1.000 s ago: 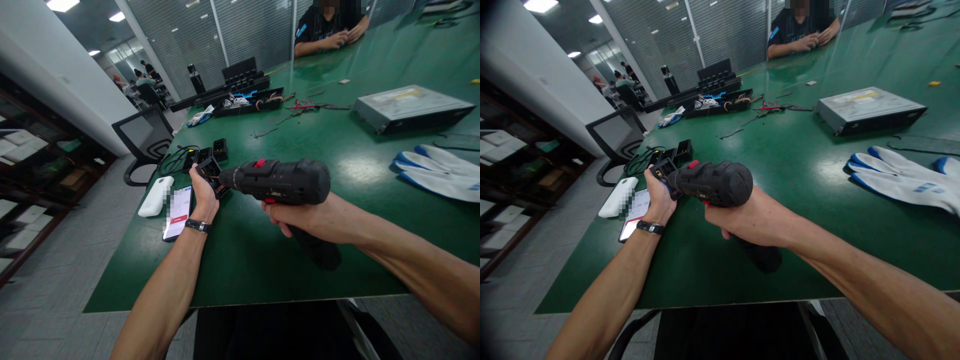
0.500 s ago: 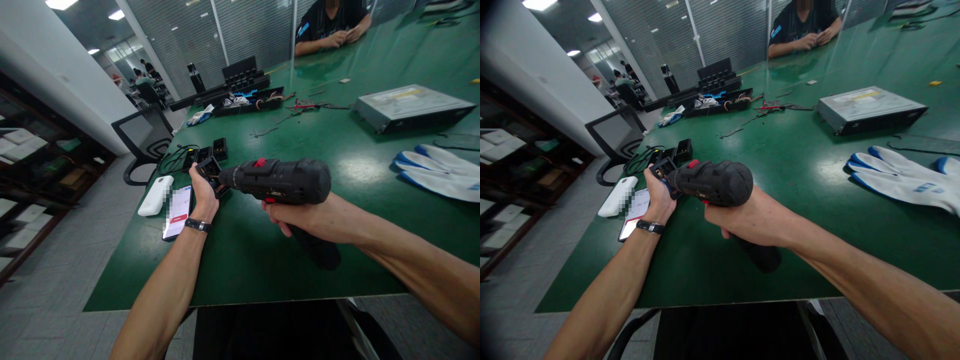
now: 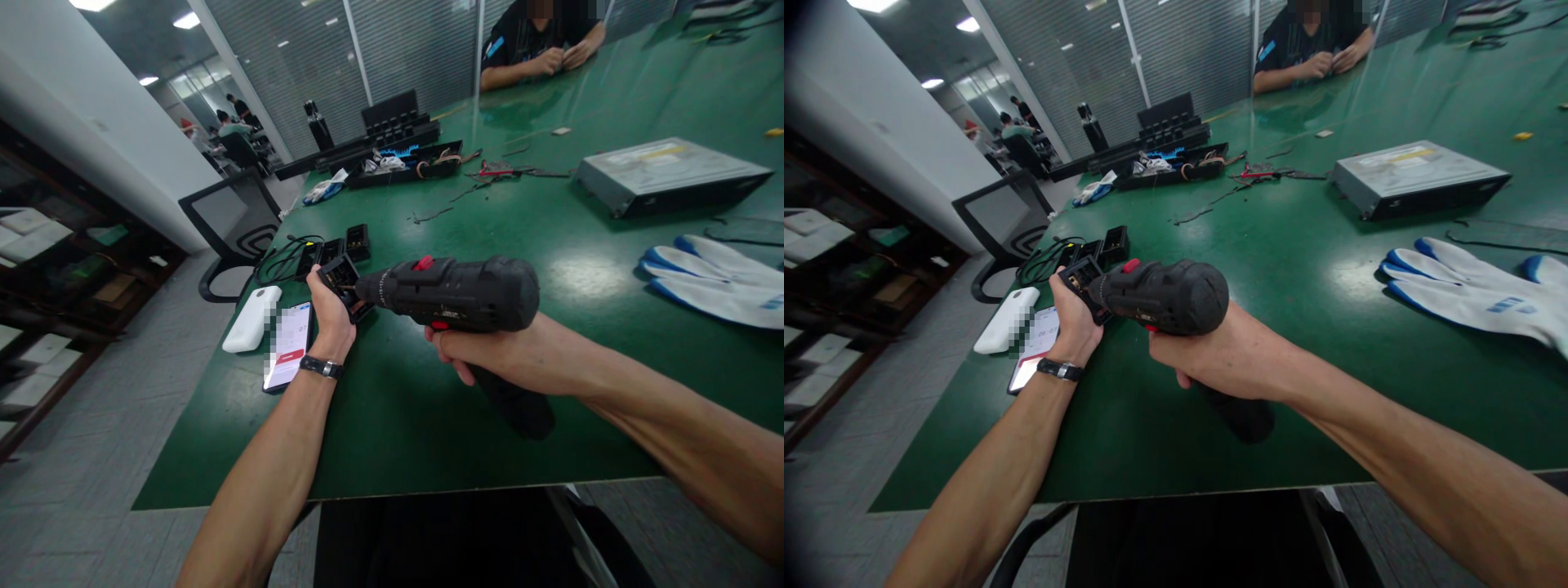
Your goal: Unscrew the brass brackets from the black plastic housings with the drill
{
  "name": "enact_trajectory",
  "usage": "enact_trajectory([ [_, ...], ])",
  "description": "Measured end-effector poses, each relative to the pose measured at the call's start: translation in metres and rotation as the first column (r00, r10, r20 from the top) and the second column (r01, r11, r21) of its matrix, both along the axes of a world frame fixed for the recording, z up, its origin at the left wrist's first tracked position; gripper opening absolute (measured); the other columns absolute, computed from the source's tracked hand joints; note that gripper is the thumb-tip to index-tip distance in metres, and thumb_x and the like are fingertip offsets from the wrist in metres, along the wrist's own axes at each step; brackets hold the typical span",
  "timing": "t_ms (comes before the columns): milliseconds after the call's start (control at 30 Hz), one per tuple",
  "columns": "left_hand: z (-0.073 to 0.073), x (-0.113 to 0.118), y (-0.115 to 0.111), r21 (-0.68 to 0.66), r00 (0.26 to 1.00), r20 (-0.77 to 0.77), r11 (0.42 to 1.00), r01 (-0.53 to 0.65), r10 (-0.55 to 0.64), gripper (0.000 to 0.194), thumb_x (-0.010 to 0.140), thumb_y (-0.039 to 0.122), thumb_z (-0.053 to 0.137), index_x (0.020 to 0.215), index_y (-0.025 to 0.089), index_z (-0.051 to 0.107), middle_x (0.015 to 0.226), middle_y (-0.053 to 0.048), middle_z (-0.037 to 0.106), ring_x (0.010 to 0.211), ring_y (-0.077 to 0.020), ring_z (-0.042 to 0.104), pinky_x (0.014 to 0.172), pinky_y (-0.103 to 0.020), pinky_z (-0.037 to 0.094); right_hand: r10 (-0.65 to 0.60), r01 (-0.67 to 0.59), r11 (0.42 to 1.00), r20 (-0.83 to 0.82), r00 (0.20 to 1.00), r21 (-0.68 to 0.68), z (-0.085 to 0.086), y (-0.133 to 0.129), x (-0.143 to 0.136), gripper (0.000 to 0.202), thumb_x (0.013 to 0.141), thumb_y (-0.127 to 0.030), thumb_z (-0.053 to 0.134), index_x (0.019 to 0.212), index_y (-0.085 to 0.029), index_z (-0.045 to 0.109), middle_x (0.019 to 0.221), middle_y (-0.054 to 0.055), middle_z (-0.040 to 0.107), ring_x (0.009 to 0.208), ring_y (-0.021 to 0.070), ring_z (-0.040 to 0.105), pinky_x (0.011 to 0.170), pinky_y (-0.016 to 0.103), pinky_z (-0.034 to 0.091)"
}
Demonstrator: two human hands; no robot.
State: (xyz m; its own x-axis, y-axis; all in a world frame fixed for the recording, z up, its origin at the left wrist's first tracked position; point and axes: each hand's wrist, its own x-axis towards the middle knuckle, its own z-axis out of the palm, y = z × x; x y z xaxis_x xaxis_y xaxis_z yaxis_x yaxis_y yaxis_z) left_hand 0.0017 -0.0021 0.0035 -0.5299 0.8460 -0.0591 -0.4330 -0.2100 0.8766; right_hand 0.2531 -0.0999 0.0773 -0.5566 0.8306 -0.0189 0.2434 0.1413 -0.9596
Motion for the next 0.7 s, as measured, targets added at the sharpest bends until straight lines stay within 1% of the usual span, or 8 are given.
enact_trajectory([
  [200,-0.0007,0.0001,0.0015,0.035,1.000,0.008,0.999,-0.004,0.003,0.042,0.100,0.062,0.061,0.086,0.022,0.062,0.071,0.003,0.063,0.061,-0.0147,0.062,0.056,-0.024,0.047,0.006,-0.007,1.000,0.031,0.999,0.030,0.0027,0.0007,-0.0008,0.021,0.087,-0.018,0.068,0.069,-0.027,0.061,0.056,-0.002,0.067,0.059,0.0206,0.068,0.061,0.033,0.055],
  [333,-0.0012,-0.0007,0.0013,0.011,1.000,-0.001,1.000,-0.010,0.010,0.045,0.100,0.064,0.060,0.087,0.022,0.064,0.072,0.003,0.065,0.060,-0.0142,0.063,0.058,-0.023,0.049,0.016,-0.017,0.999,0.012,1.000,0.037,0.0018,0.0008,-0.0001,0.019,0.086,-0.018,0.066,0.070,-0.027,0.061,0.056,-0.002,0.067,0.060,0.0209,0.069,0.063,0.034,0.055],
  [467,-0.0012,-0.0007,0.0016,0.040,1.000,0.005,0.999,-0.001,0.001,0.043,0.099,0.064,0.063,0.089,0.022,0.065,0.073,0.002,0.067,0.062,-0.0146,0.065,0.060,-0.023,0.052,0.011,-0.011,0.999,0.004,1.000,0.044,0.0002,0.0008,0.0003,0.017,0.086,-0.018,0.065,0.071,-0.026,0.063,0.057,-0.001,0.067,0.059,0.0204,0.067,0.059,0.034,0.051],
  [567,-0.0009,0.0000,0.0019,0.044,1.000,0.002,0.999,-0.013,0.013,0.046,0.097,0.068,0.066,0.087,0.022,0.064,0.073,0.002,0.066,0.062,-0.0145,0.064,0.060,-0.024,0.053,0.011,-0.010,0.999,-0.005,1.000,0.031,0.0005,0.0011,-0.0001,0.017,0.086,-0.016,0.066,0.072,-0.026,0.063,0.057,-0.001,0.067,0.057,0.0197,0.066,0.057,0.033,0.050],
  [700,-0.0020,0.0003,0.0033,0.045,1.000,-0.013,0.999,0.005,-0.004,0.050,0.097,0.072,0.064,0.087,0.022,0.065,0.075,0.001,0.067,0.066,-0.0153,0.067,0.063,-0.024,0.056,0.008,-0.008,0.999,-0.009,1.000,0.031,-0.0006,0.0019,-0.0001,0.014,0.086,-0.014,0.066,0.076,-0.025,0.066,0.059,-0.001,0.068,0.057,0.0203,0.067,0.058,0.033,0.052],
])
